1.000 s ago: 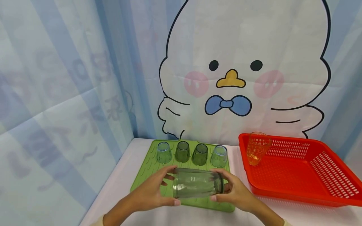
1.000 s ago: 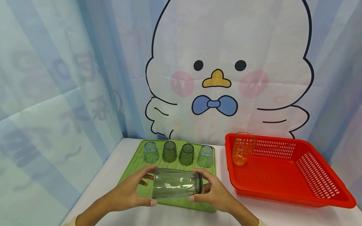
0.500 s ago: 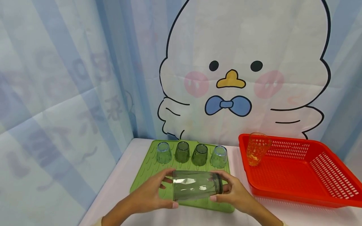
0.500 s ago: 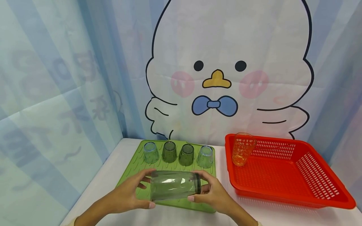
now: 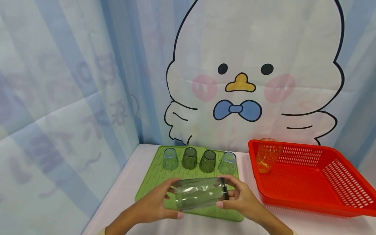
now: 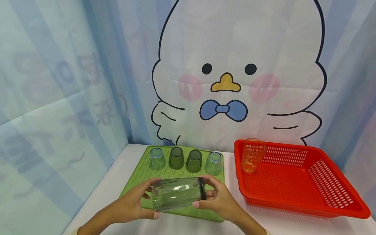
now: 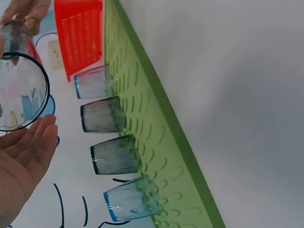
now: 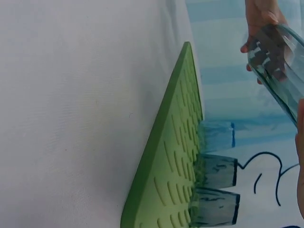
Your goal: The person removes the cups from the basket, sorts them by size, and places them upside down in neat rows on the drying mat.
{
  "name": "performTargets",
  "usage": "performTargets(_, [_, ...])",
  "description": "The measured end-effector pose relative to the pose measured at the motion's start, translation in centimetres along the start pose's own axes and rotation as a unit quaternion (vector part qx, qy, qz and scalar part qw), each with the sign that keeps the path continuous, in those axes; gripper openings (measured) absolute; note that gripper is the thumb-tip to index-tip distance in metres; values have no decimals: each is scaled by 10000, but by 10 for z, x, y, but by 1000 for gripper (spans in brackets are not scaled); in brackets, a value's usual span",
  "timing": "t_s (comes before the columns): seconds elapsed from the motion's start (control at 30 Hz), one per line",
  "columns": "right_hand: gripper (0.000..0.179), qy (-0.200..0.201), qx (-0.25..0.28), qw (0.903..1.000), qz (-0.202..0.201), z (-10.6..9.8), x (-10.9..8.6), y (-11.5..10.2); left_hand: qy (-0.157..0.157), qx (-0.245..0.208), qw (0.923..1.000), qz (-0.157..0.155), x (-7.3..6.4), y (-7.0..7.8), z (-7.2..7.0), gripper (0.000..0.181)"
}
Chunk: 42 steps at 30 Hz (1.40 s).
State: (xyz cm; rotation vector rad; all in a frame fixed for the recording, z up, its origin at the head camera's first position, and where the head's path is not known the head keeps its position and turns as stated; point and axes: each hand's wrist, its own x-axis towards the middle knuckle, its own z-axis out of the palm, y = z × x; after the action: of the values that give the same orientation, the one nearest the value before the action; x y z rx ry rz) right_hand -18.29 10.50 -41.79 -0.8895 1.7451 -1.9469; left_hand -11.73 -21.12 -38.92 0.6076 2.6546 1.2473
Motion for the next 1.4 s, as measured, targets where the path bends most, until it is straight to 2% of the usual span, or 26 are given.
performTargets(0.3, [63,-24,25,9999,-136,2,4,-1,-235,-87,9992,-306,1,-8,1,96])
performTargets(0.47, [62,-24,45,9999,-141,2,6,-2,-309,-45,9990,-314,1,-12,-1,97])
performTargets(0.6, [62,102,-182,9997,-140,2,9,-3,-414,62,9987,-293,1,-17,-5,97])
performTargets(0.8, [65,335,-535,9980,-39,0,13,-4,-600,106,9970,-479,2,-29,-15,90])
performTargets(1.07, [67,454,-871,9947,292,1,19,-6,-462,345,9973,-461,2,-49,-27,69])
performTargets(1.4, [68,231,-914,9949,360,8,34,-9,-244,710,9964,-387,1,-83,-40,62])
